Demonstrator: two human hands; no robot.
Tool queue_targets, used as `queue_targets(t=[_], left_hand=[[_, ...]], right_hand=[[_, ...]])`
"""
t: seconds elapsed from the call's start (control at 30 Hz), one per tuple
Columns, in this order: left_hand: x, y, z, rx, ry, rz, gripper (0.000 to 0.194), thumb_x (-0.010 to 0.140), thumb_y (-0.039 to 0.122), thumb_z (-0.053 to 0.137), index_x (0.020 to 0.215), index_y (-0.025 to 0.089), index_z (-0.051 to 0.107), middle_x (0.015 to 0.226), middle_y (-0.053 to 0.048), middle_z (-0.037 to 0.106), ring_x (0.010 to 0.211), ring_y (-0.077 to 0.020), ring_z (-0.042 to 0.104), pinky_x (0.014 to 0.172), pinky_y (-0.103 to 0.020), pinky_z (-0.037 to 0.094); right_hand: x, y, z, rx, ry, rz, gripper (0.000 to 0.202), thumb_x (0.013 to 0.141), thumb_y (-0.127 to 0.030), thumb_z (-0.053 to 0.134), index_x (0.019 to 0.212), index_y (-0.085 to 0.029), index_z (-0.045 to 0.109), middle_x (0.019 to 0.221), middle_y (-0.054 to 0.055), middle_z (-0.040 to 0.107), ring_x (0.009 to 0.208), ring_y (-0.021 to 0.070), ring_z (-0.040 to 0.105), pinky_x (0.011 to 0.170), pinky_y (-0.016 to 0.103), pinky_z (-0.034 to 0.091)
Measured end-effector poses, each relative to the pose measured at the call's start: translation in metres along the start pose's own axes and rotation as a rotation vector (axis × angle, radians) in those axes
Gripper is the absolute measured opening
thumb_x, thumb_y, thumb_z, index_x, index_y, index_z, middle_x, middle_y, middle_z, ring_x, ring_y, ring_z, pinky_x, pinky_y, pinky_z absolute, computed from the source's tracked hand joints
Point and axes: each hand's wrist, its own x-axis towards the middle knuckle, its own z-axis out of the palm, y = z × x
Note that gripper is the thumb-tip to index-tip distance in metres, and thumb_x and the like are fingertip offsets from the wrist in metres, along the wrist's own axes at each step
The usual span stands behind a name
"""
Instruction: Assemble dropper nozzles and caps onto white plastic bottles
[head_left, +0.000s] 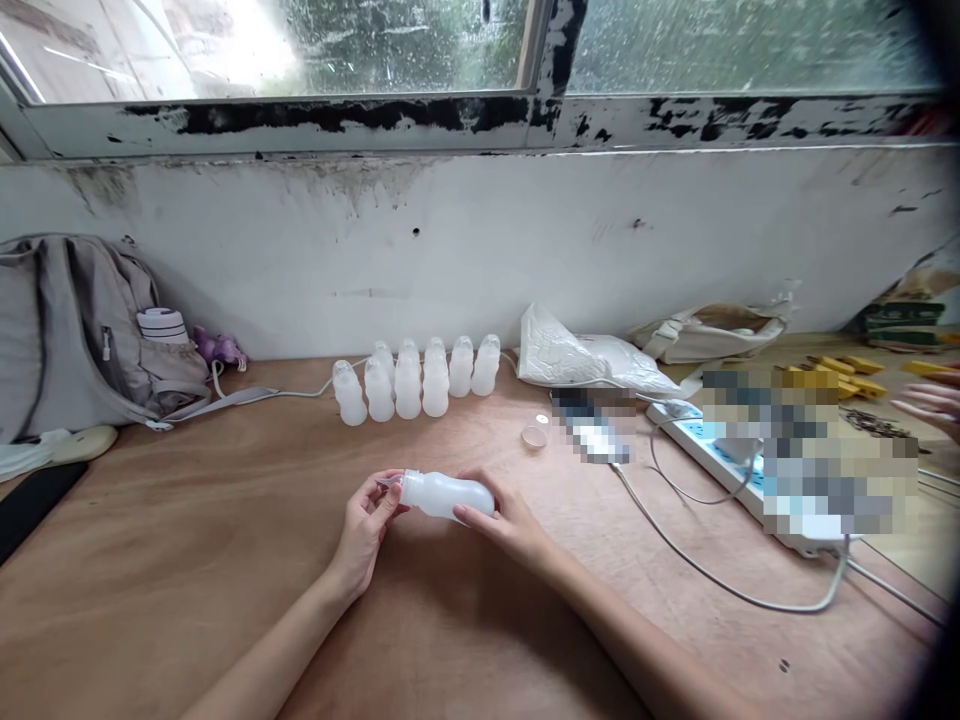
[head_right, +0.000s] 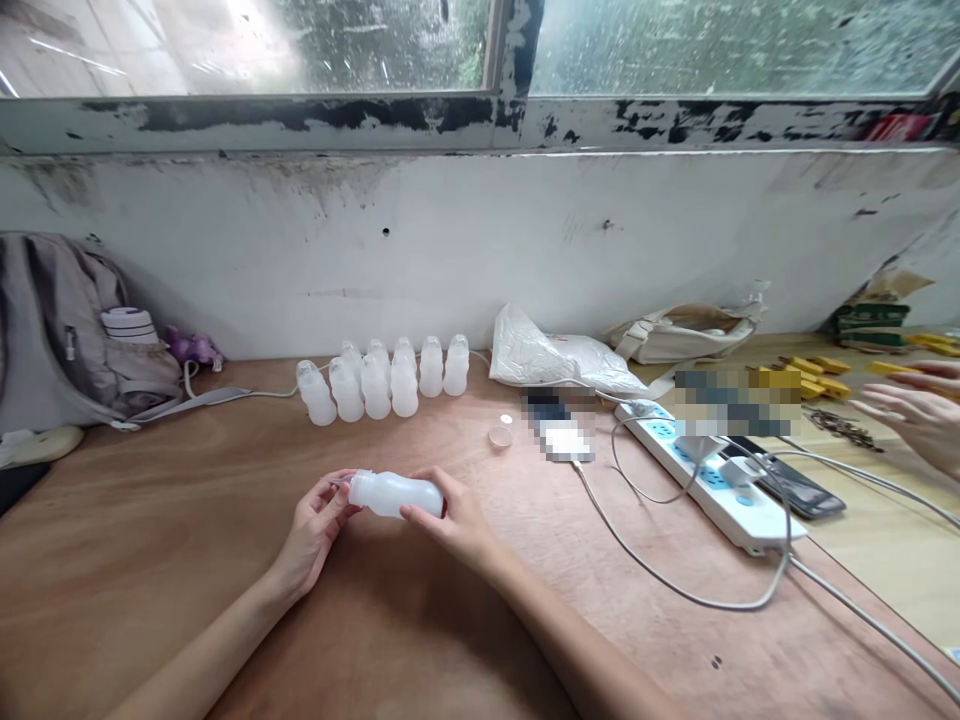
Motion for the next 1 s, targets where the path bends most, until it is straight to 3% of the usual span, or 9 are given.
queue_targets(t=[0.2,0.33,0.5,0.7,0.9,1.0], left_hand=[[0.003,0.000,-0.003,-0.007,0.007,0.004,0.025,0.073,0.032,0.060,0.092,0.015,0.059,0.096,-0.006,0.060,0.088,-0.0165,0.055,0.076,-0.027,0.045],[0.004,0.001,-0.004,-0.017,0.012,-0.014,0.025,0.072,0.032,0.060,0.091,0.016,0.060,0.096,-0.006,0.060,0.087,-0.0169,0.055,0.074,-0.027,0.045],[0.003,0.003,-0.004,-0.079,0.005,-0.053,0.022,0.073,0.031,0.060,0.090,0.017,0.060,0.100,-0.005,0.060,0.087,-0.0158,0.056,0.075,-0.026,0.045],[0.000,0.005,-0.001,-0.101,-0.057,-0.099,0.025,0.073,0.031,0.060,0.092,0.016,0.060,0.098,-0.008,0.060,0.081,-0.0164,0.057,0.072,-0.029,0.047],[0.003,0.000,-0.004,-0.118,0.031,-0.105,0.023,0.072,0.030,0.061,0.092,0.020,0.060,0.096,-0.002,0.059,0.080,-0.0124,0.056,0.073,-0.024,0.046],[0.004,-0.002,-0.005,-0.131,0.050,-0.100,0.024,0.071,0.030,0.062,0.092,0.019,0.060,0.096,-0.002,0.059,0.081,-0.0120,0.055,0.072,-0.024,0.046]], right_hand=[[0.001,0.002,-0.002,0.378,-0.158,0.180,0.054,0.063,-0.032,0.067,0.111,-0.024,0.043,0.101,0.002,0.054,0.073,0.0141,0.055,0.055,0.022,0.046],[0.003,-0.003,-0.004,0.534,-0.177,0.247,0.050,0.061,-0.030,0.069,0.105,-0.021,0.047,0.087,0.001,0.057,0.070,0.0137,0.057,0.054,0.021,0.047],[0.005,-0.002,-0.003,0.619,-0.240,0.405,0.041,0.074,-0.047,0.053,0.091,-0.011,0.056,0.068,0.002,0.055,0.049,0.0091,0.053,0.039,0.018,0.041],[0.004,0.007,0.001,0.825,-0.277,0.640,0.046,0.080,-0.054,0.040,0.084,-0.011,0.056,0.055,0.001,0.055,0.039,0.0068,0.047,0.031,0.014,0.035],[0.006,0.005,0.001,0.940,-0.083,0.515,0.037,0.083,-0.046,0.042,0.094,-0.013,0.054,0.072,0.005,0.061,0.049,0.0096,0.056,0.041,0.018,0.046],[0.007,0.003,-0.004,0.964,-0.051,0.451,0.028,0.080,-0.038,0.052,0.094,-0.014,0.054,0.081,0.006,0.062,0.055,0.0101,0.059,0.051,0.019,0.051]])
